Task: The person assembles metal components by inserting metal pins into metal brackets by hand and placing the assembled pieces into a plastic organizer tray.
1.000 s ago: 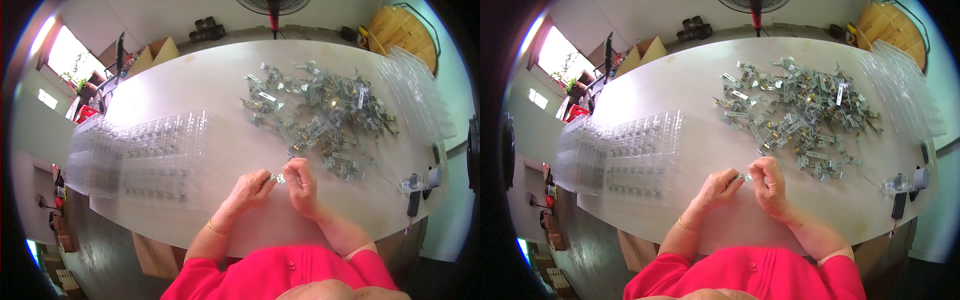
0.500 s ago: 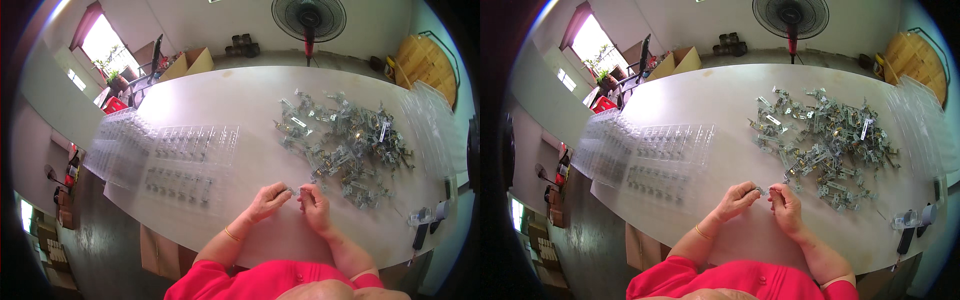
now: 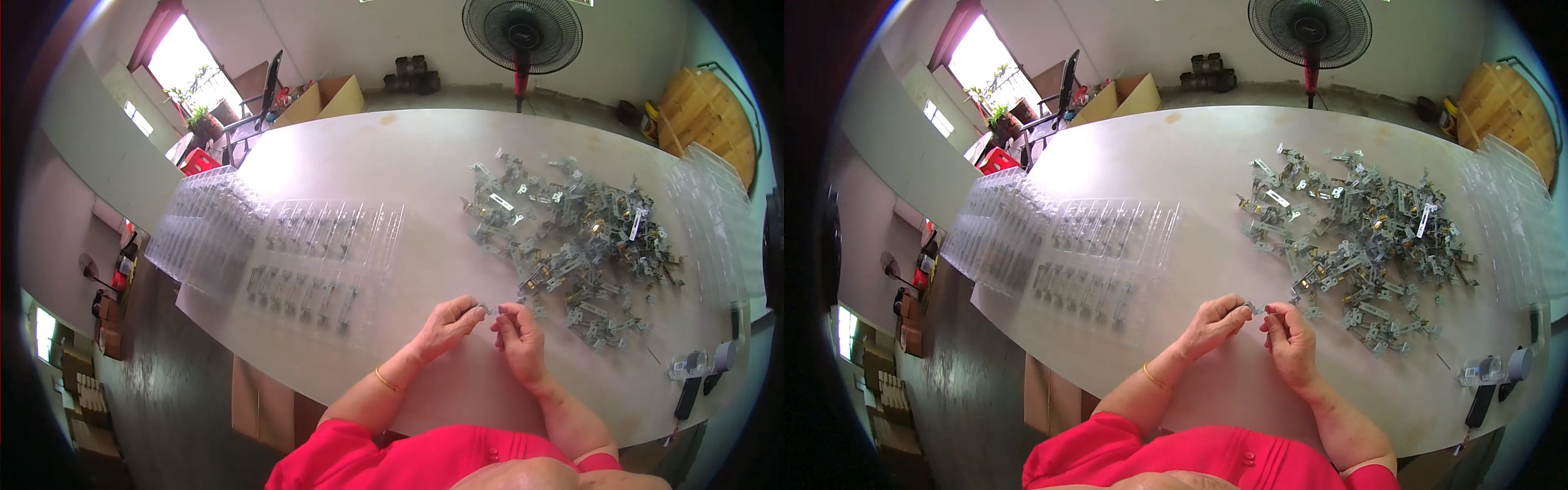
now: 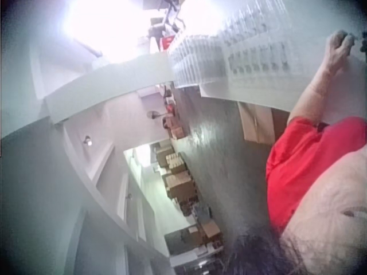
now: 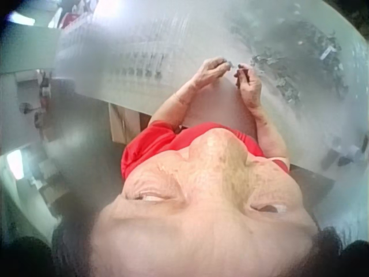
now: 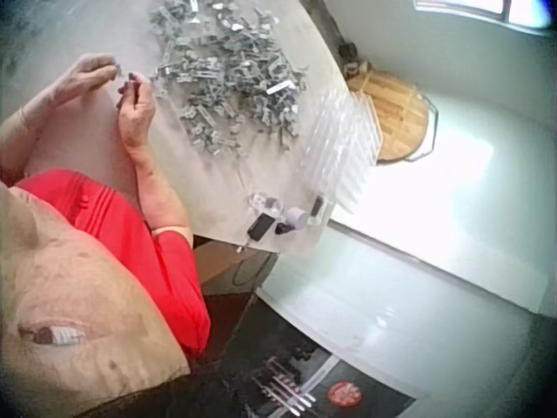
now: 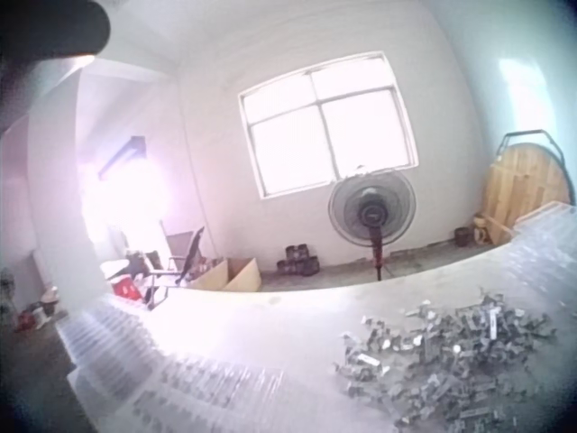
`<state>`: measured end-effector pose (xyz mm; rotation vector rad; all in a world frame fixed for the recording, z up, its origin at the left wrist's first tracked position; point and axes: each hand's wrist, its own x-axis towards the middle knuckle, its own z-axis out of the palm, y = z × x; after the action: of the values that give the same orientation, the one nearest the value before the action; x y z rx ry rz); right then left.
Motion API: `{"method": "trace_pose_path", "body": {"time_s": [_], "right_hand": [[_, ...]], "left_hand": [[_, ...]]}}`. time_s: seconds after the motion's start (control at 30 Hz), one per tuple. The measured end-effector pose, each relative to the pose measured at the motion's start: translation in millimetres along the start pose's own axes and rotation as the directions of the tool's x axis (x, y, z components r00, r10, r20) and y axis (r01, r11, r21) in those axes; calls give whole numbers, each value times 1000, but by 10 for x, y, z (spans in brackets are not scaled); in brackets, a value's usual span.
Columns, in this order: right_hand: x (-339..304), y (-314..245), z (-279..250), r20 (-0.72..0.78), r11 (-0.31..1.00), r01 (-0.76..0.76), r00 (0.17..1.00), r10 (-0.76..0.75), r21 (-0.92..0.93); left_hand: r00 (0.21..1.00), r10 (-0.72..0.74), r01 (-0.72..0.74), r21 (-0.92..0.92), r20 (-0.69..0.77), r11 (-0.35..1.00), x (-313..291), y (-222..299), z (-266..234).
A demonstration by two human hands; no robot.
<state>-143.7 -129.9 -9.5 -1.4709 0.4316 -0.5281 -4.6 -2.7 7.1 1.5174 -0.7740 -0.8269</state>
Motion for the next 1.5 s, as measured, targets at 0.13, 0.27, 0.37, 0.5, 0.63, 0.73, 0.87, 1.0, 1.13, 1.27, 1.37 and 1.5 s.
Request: {"method": "trace_pose_path", "body": {"time_s": [0.13,0.27,0.37,0.5,0.63,0.73,0.87,1.0,1.13,1.27,1.37,1.5], "right_hand": [[21,10,4,17,999,5,1000,-4,-36],[1,41,-15,-11,999,15,1000,-15,-45],[-14,76,1,-7,998,19,1000,-20,-52],[-93,20,-12,-24,1000,-27,999,27,-11],[-94,-39,-18,-45,998,-50,998,48,-41],[-20,-23,3,-32,995,-22,999,19,-96],[47,-40,52,-54,1000,-12,998,11,-12],[47,-11,8,-42,997,44,998,-42,65],[-11,-95,-29,6,997,-17,1000,17,73],[-34,-85,-32,17,999,-42,999,42,29],[-34,-59,-27,24,999,-35,999,34,10],[-23,-135,-34,52,992,-117,992,114,44]], "left_hand": [[1000,-2,1,-34,-8,999,25,-37,-16],[1000,7,-6,-20,15,1000,-2,-3,-4],[1000,-5,6,-18,16,1000,-29,-59,-16],[999,-27,28,-26,39,999,-66,-55,25],[992,-85,97,-136,91,986,-53,-56,53],[987,-145,157,-222,72,962,-6,-61,-23],[976,-192,214,-292,102,932,31,49,-77],[971,-200,235,-403,128,884,73,58,-69],[971,-222,239,-433,89,869,43,65,-47],[975,-215,221,-381,58,898,7,123,7],[988,-153,155,-249,30,956,-11,80,-31],[999,-34,33,-58,-13,998,-28,87,-20]]}}
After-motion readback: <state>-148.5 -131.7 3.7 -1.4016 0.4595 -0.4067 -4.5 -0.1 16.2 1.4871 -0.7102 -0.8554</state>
